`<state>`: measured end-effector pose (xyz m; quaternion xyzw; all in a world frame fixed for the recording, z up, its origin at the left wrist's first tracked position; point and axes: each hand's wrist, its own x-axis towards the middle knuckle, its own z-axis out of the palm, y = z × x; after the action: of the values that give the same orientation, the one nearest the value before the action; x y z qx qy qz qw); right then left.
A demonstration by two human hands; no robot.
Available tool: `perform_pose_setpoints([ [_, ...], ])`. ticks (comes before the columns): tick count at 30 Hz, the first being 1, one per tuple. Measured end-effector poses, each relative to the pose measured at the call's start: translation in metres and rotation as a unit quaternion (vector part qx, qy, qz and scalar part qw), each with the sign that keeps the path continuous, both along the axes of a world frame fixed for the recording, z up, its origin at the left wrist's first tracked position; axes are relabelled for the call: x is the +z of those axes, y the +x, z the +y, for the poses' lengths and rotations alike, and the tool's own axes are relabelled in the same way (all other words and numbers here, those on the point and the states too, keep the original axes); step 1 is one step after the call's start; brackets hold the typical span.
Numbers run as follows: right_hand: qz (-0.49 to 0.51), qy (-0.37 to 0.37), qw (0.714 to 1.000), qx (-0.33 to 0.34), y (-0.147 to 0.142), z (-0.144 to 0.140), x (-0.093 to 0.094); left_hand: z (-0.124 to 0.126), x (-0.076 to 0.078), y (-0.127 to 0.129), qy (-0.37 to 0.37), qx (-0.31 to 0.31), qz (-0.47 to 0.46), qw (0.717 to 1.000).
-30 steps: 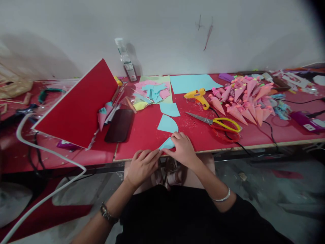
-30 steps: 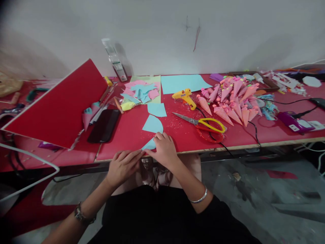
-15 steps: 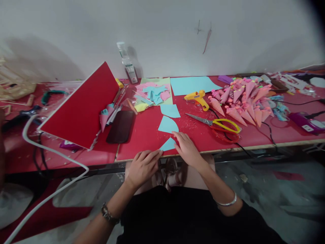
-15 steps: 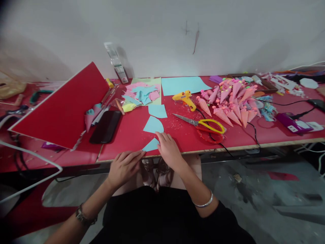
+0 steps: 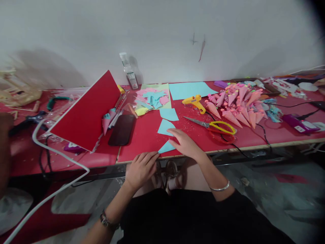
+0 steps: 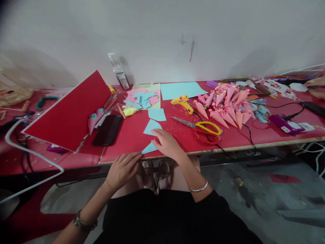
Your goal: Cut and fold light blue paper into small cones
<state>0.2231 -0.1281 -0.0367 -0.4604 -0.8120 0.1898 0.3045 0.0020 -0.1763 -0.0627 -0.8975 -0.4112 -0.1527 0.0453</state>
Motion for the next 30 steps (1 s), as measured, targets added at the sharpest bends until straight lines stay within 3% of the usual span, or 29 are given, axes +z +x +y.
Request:
perform_pose_setpoints([
  [3,0.024,-0.023,0.999,0.039,0.002,-0.002,-0.006,0.004,0.007,0.005,-0.024,0.016,-0.014,0.999],
  [9,0.011,-0.029,0.998,0.049,0.001,-0.005,-0.010,0.021,0.015,0.024,-0.060,0.059,-0.053,0.995],
  [15,-0.021,0.031,0.999,-0.004,0.001,-0.002,-0.010,0.038,0.014,0.026,-0.118,0.076,-0.093,0.986],
  [20,-0.137,0.030,0.990,0.023,0.014,-0.007,-0.010,0.044,0.015,0.000,-0.070,0.159,-0.082,0.981],
  [25,-0.144,0.027,0.989,0.007,0.019,-0.011,-0.004,0.045,0.021,-0.007,0.064,0.273,-0.062,0.958],
  [27,-0.150,0.026,0.988,0.003,0.019,-0.010,-0.003,0.044,0.023,0.001,0.078,0.231,-0.048,0.969],
  [30,-0.160,0.030,0.987,0.014,0.017,-0.010,-0.005,0.040,0.021,0.018,0.011,0.047,-0.005,0.999],
])
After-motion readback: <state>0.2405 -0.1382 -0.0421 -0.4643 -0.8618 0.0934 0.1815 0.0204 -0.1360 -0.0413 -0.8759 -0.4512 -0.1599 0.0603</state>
